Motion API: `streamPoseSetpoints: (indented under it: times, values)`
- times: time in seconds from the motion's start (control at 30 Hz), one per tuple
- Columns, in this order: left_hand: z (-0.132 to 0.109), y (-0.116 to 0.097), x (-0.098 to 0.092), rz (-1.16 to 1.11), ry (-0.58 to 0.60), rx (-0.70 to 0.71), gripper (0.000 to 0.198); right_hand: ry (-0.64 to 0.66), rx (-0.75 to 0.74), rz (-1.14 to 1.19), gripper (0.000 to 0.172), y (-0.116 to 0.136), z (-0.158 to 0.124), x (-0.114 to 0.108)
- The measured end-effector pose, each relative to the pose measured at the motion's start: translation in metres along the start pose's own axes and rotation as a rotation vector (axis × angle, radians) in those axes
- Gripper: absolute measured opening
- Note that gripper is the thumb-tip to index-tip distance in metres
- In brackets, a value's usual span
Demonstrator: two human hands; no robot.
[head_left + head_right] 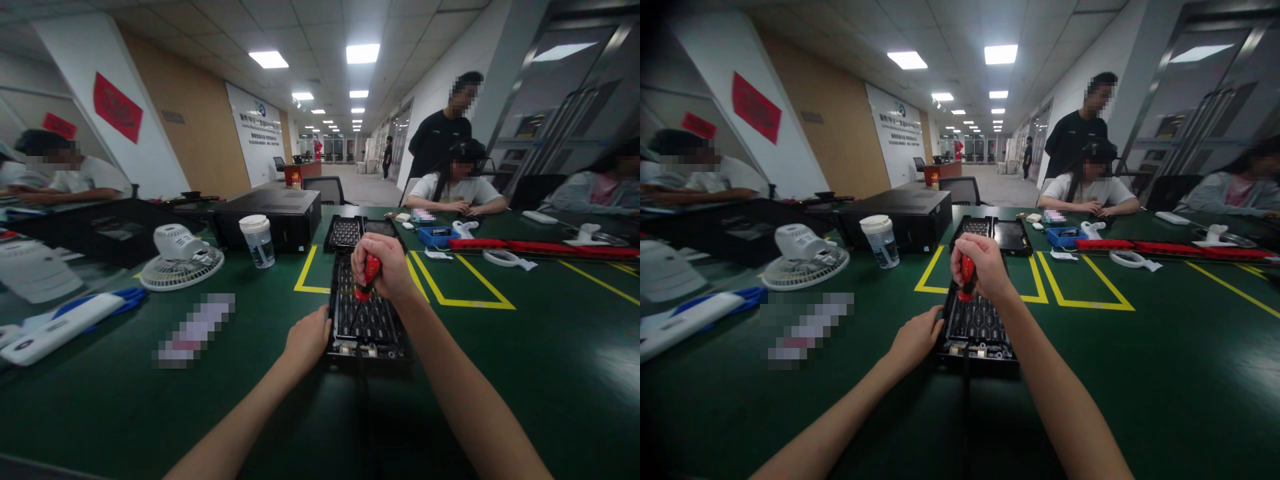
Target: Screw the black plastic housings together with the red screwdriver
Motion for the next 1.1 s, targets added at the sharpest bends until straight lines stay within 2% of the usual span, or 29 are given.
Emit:
streamPoseSetpoints:
  times: [0.57,1.1]
  values:
    - [0.004,0.002,0.006,0.091,-0.011,-0.001,0.035,0.043,0.057,-0.012,0.024,-0.028,-0.002,0.011]
    - [0.004,0.001,0.006,0.097,-0.015,0.017,0.035,0.057,0.086,-0.029,0.024,-0.035,-0.004,0.015]
Point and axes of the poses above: each hand's wrist, its own z-axis towards the middle knuckle, its own x-axis out of the palm, y = z × x, the point moved 8 cm from there along z, towards the middle knuckle
